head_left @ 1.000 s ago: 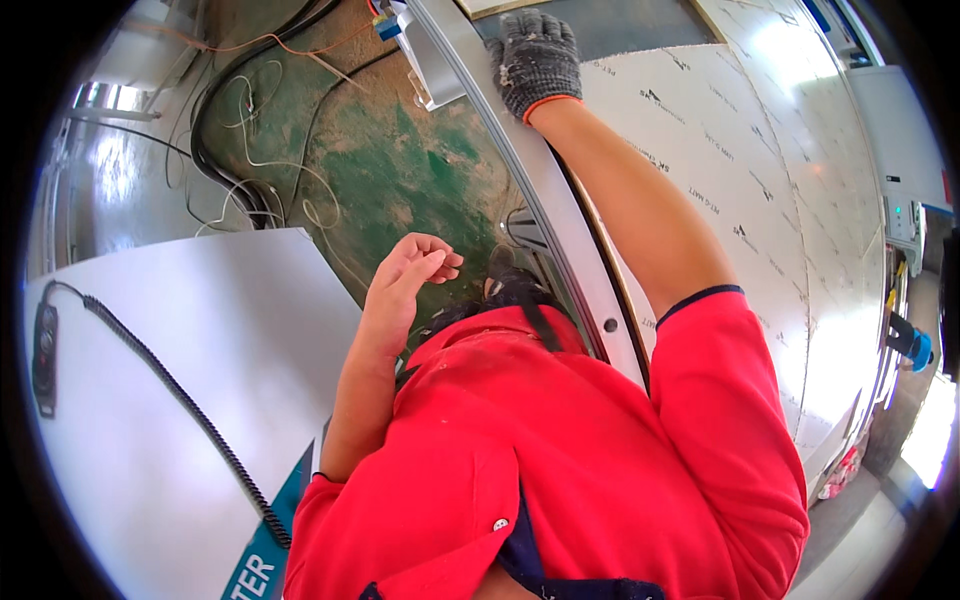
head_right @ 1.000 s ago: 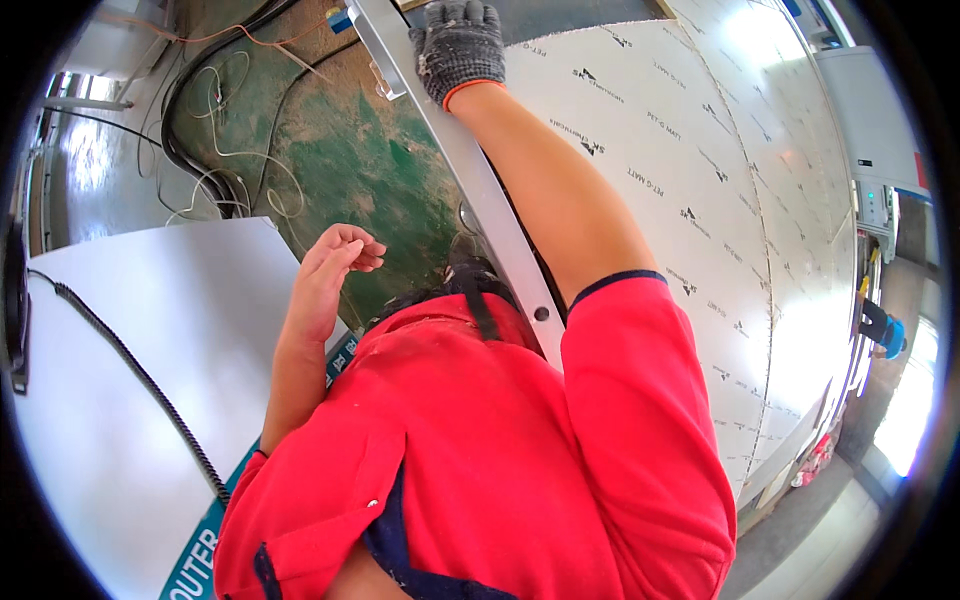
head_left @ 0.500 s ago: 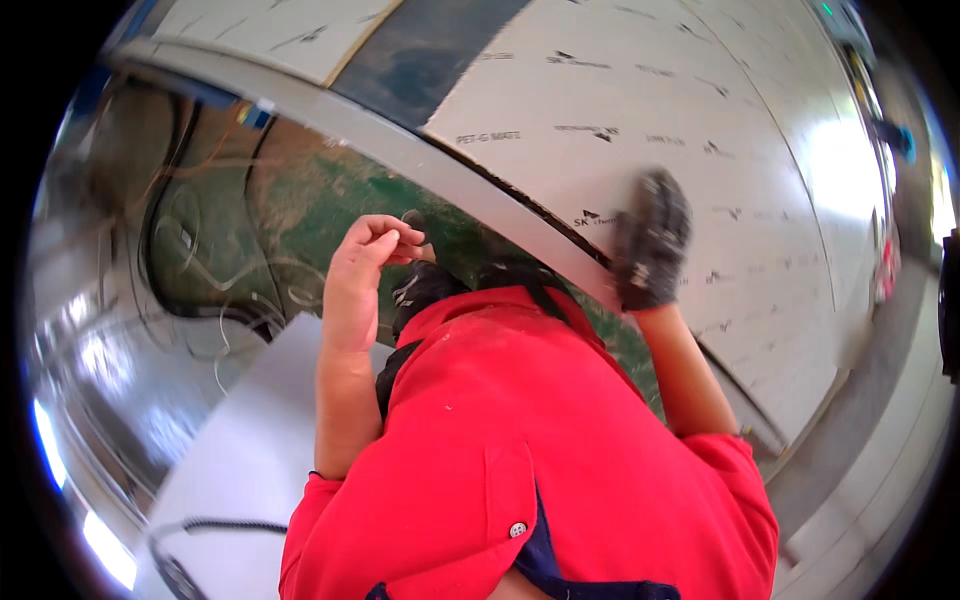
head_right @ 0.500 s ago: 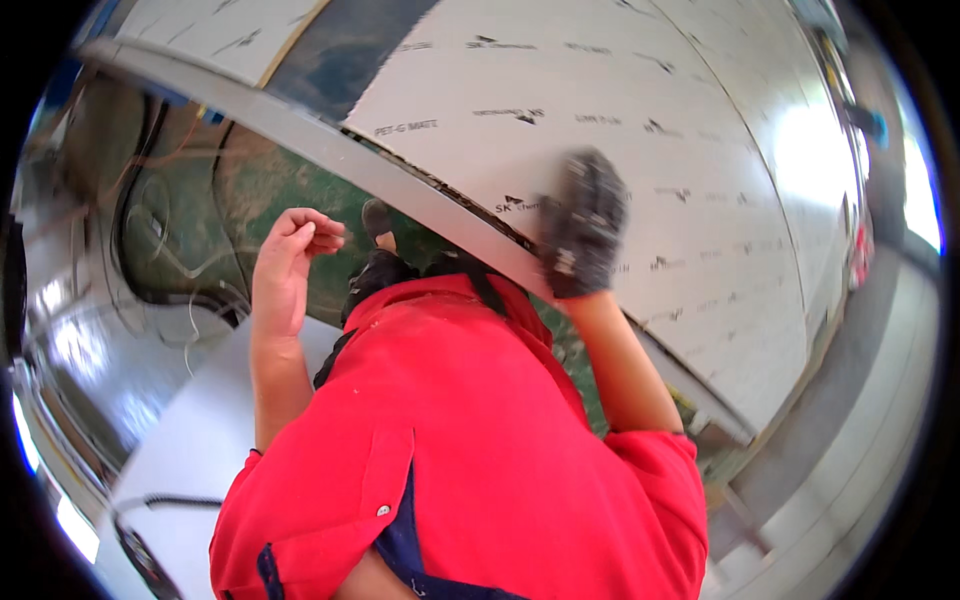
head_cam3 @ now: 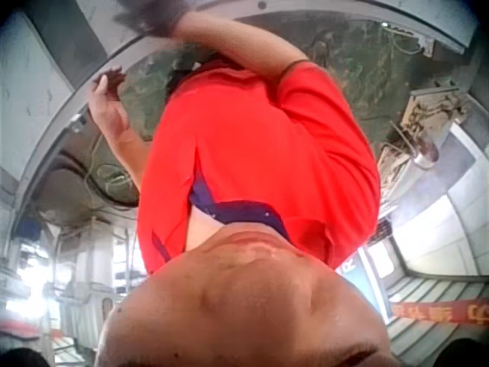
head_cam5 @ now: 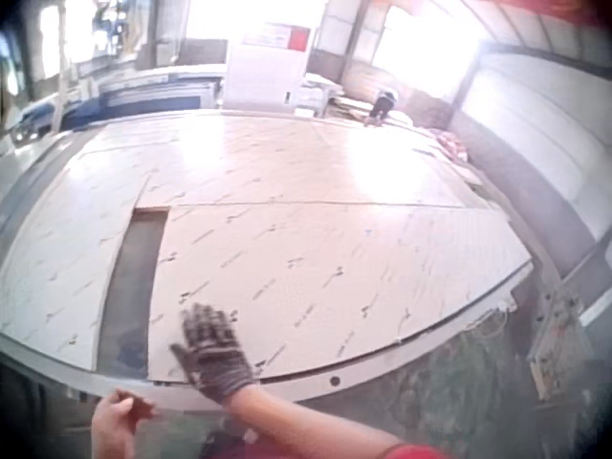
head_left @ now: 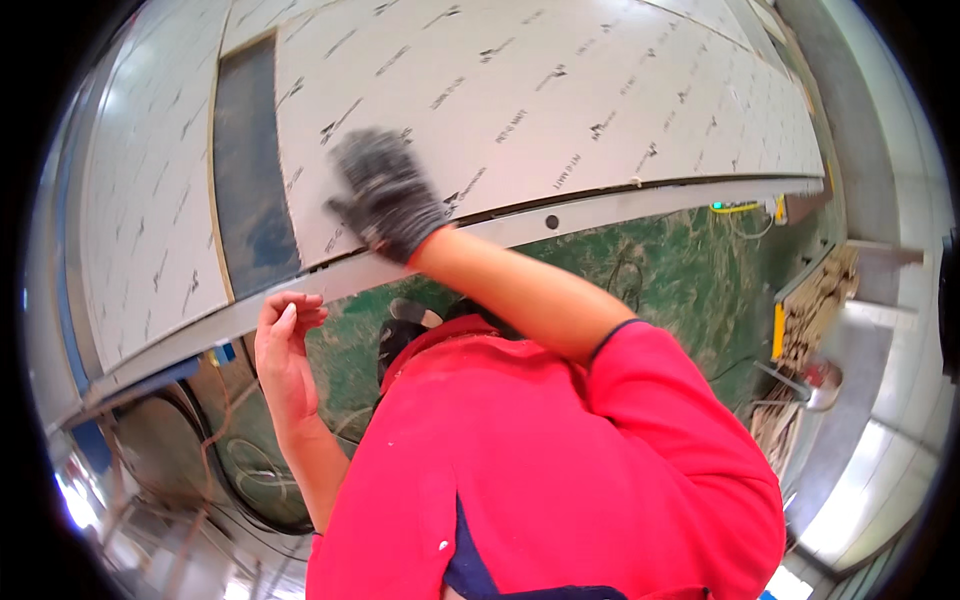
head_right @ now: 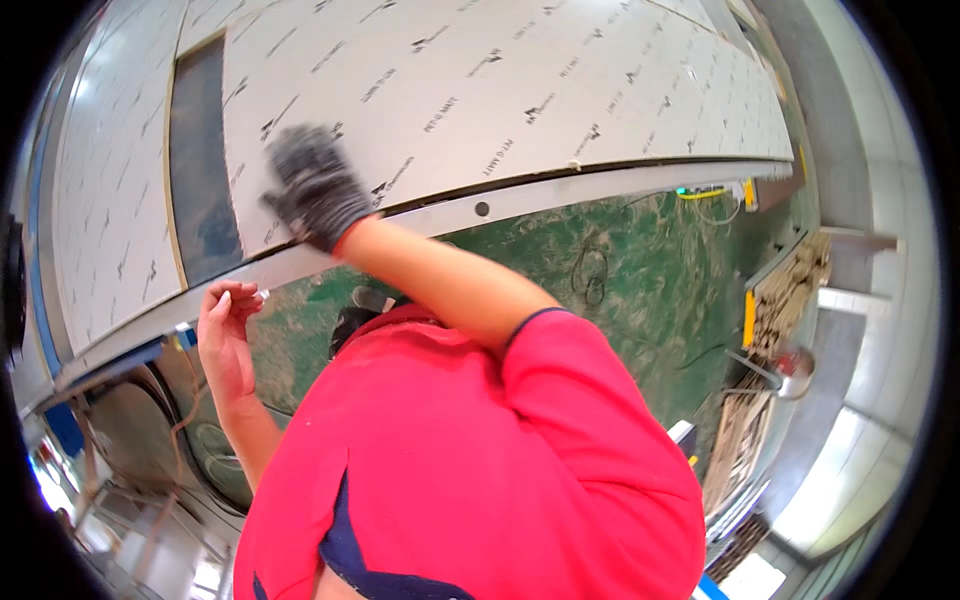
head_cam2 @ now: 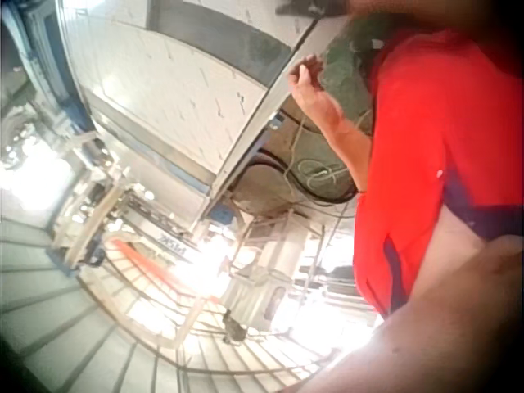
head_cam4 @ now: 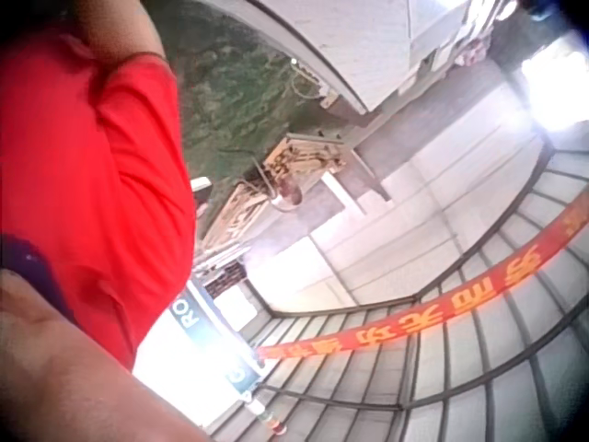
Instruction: The person picks up large white panels from a stack, wipes their surfaces with gloved hands, and places them onto a metal workbench. The person repeats this process for several panels, arranging them on the bench.
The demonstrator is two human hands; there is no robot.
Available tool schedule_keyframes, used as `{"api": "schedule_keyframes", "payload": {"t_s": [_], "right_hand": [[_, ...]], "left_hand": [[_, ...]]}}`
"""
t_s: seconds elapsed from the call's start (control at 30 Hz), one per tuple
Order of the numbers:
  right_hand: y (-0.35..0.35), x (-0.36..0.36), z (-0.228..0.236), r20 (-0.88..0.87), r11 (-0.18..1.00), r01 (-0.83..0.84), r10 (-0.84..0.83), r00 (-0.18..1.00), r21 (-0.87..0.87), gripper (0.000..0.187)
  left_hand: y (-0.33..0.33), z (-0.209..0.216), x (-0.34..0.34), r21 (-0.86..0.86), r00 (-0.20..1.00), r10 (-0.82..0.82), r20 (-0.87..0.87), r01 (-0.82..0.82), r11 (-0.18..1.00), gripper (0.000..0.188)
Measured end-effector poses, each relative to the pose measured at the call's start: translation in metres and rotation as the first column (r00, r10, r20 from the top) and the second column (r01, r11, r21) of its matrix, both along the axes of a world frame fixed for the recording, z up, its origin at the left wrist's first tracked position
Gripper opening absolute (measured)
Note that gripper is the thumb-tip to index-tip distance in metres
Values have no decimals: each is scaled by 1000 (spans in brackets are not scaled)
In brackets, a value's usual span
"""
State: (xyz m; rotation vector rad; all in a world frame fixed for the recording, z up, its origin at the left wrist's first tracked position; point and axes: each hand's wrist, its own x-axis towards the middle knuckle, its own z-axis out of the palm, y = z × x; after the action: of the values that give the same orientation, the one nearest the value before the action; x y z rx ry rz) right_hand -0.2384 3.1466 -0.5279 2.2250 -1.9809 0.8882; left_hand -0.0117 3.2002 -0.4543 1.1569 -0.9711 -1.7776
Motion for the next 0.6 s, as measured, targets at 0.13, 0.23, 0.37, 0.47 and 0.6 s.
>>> {"api": "schedule_keyframes", "payload": {"t_s": [0.13,0.23,0.37,0.47,0.6], "right_hand": [[12,-25,4,0,989,32,-33,999,-141,59],[46,-145,-7,-158,956,277,-290,944,-100,54],[120,-339,5,-375,715,661,-691,619,-227,49],[133,-360,17,-382,688,662,-721,578,-297,52],[92,-267,7,-160,774,631,-631,759,-53,54]], "left_hand": [[-11,23,-12,-58,997,-40,64,44,997,19],[-8,28,-14,-81,996,-11,88,18,997,19],[0,22,-8,-62,996,37,84,-31,998,19],[6,22,-9,-57,994,61,93,-56,997,19],[7,25,-17,-61,991,71,110,-64,996,20]]}}
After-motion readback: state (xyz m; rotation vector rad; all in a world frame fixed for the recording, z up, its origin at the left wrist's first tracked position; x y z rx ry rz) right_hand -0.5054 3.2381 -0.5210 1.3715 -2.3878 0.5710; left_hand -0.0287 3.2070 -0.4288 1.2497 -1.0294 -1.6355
